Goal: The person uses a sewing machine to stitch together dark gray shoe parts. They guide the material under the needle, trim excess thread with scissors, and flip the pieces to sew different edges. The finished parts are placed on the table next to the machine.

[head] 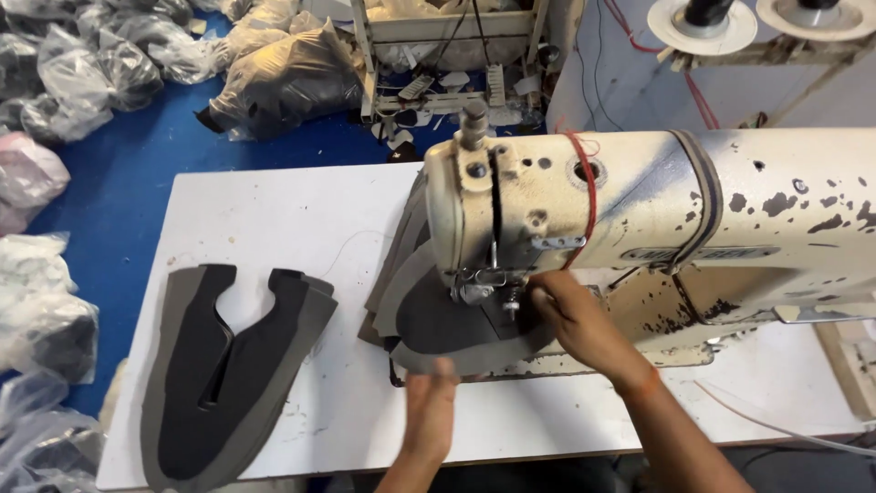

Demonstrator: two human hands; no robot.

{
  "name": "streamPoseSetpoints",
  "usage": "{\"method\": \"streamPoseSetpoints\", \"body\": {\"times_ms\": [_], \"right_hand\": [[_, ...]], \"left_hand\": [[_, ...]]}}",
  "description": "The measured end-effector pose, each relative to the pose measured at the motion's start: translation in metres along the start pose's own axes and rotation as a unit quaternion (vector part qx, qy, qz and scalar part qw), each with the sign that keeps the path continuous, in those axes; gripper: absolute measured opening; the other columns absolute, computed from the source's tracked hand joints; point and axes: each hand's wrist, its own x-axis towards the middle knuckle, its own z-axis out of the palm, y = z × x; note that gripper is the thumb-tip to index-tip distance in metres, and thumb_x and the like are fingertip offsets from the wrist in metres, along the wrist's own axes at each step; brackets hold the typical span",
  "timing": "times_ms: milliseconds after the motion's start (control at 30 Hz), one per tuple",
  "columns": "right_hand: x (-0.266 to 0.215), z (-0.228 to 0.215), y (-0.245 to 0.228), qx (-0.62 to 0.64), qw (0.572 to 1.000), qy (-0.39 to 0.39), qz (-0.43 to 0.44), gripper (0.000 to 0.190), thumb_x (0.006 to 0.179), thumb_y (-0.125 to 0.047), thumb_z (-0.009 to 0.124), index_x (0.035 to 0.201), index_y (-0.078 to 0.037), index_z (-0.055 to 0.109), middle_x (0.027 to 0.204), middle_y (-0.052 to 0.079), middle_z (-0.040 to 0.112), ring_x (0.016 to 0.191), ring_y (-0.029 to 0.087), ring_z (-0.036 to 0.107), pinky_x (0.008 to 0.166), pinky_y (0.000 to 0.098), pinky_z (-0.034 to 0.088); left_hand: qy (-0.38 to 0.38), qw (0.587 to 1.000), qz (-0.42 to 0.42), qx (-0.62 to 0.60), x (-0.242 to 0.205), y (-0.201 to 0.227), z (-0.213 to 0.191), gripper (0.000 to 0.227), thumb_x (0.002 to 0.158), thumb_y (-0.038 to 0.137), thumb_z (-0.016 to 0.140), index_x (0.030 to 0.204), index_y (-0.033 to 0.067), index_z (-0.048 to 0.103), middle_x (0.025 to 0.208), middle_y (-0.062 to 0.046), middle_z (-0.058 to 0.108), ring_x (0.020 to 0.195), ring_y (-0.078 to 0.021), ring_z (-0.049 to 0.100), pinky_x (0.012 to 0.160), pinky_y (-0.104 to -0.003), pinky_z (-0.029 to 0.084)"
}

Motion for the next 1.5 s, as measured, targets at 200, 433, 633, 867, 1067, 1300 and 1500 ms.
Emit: {"method": "streamPoseSetpoints", "body": {"times_ms": [200, 433, 633, 867, 1067, 1300, 1500], "right_hand": [[0.018, 0.002, -0.008, -0.007, 0.991, -0.079, -0.112, 0.03, 0.09, -0.016, 0.07, 0.119, -0.007, 0.069, 0.106, 0.011, 0.071, 0.094, 0.023, 0.068, 0.083, 0.0336, 0.053], [0.027, -0.026, -0.042, 0.031, 0.979, -0.196, -0.051, 0.039, 0.08, -0.022, 0.082, 0.116, -0.011, 0.075, 0.099, 0.004, 0.082, 0.091, 0.018, 0.075, 0.081, 0.0346, 0.055], [0.036, -0.02, -0.027, 0.032, 0.956, -0.242, -0.16, 0.04, 0.089, -0.02, 0.076, 0.128, -0.014, 0.072, 0.116, 0.004, 0.079, 0.1, 0.015, 0.074, 0.086, 0.0328, 0.056], [0.023, 0.0, -0.01, 0.127, 0.967, -0.211, -0.067, 0.042, 0.094, -0.017, 0.07, 0.136, -0.016, 0.068, 0.101, 0.002, 0.08, 0.084, 0.009, 0.059, 0.079, 0.0292, 0.051], [0.003, 0.012, -0.023, 0.125, 0.977, -0.168, 0.031, 0.044, 0.098, -0.014, 0.068, 0.142, -0.013, 0.067, 0.099, 0.013, 0.072, 0.088, 0.01, 0.055, 0.081, 0.0282, 0.049], [-0.023, 0.05, -0.019, 0.159, 0.983, -0.075, -0.049, 0.047, 0.098, -0.007, 0.06, 0.144, -0.005, 0.052, 0.136, 0.01, 0.068, 0.127, 0.015, 0.062, 0.1, 0.029, 0.045], [-0.047, 0.112, -0.029, 0.261, 0.964, 0.041, 0.022, 0.052, 0.1, -0.007, 0.056, 0.15, -0.003, 0.043, 0.145, 0.015, 0.059, 0.135, 0.02, 0.052, 0.108, 0.0293, 0.039]], "left_hand": [[0.04, 0.995, 0.039, 0.084, -0.029, 0.099, 0.122, 0.04, 0.087, 0.014, 0.076, 0.123, 0.0001, 0.066, 0.116, -0.005, 0.072, 0.102, -0.0128, 0.067, 0.092, -0.029, 0.054], [-0.001, 0.984, 0.06, 0.17, -0.025, 0.112, 0.115, 0.025, 0.091, 0.013, 0.075, 0.11, -0.003, 0.072, 0.103, -0.008, 0.075, 0.092, -0.016, 0.068, 0.081, -0.032, 0.055], [0.025, 0.967, 0.088, 0.238, -0.01, 0.118, 0.121, 0.025, 0.091, 0.015, 0.076, 0.108, -0.002, 0.073, 0.1, -0.006, 0.076, 0.09, -0.0143, 0.069, 0.079, -0.029, 0.056], [-0.019, 0.967, 0.04, 0.251, 0.015, 0.152, 0.131, 0.026, 0.085, 0.011, 0.08, 0.107, -0.0015, 0.075, 0.099, -0.009, 0.079, 0.089, -0.0171, 0.072, 0.08, -0.032, 0.059], [-0.006, 0.985, 0.024, 0.173, -0.002, 0.14, 0.136, 0.026, 0.085, 0.011, 0.077, 0.11, 0.0012, 0.074, 0.102, -0.008, 0.079, 0.092, -0.0165, 0.073, 0.084, -0.031, 0.059], [-0.049, 0.959, 0.05, 0.274, 0.026, 0.149, 0.122, 0.024, 0.089, 0.013, 0.077, 0.106, -0.0041, 0.074, 0.095, -0.009, 0.077, 0.081, -0.013, 0.068, 0.073, -0.029, 0.056], [-0.097, 0.911, -0.042, 0.399, 0.048, 0.179, 0.133, 0.032, 0.088, 0.018, 0.081, 0.105, -0.0073, 0.072, 0.094, -0.012, 0.076, 0.08, -0.0124, 0.067, 0.07, -0.03, 0.056]]}}
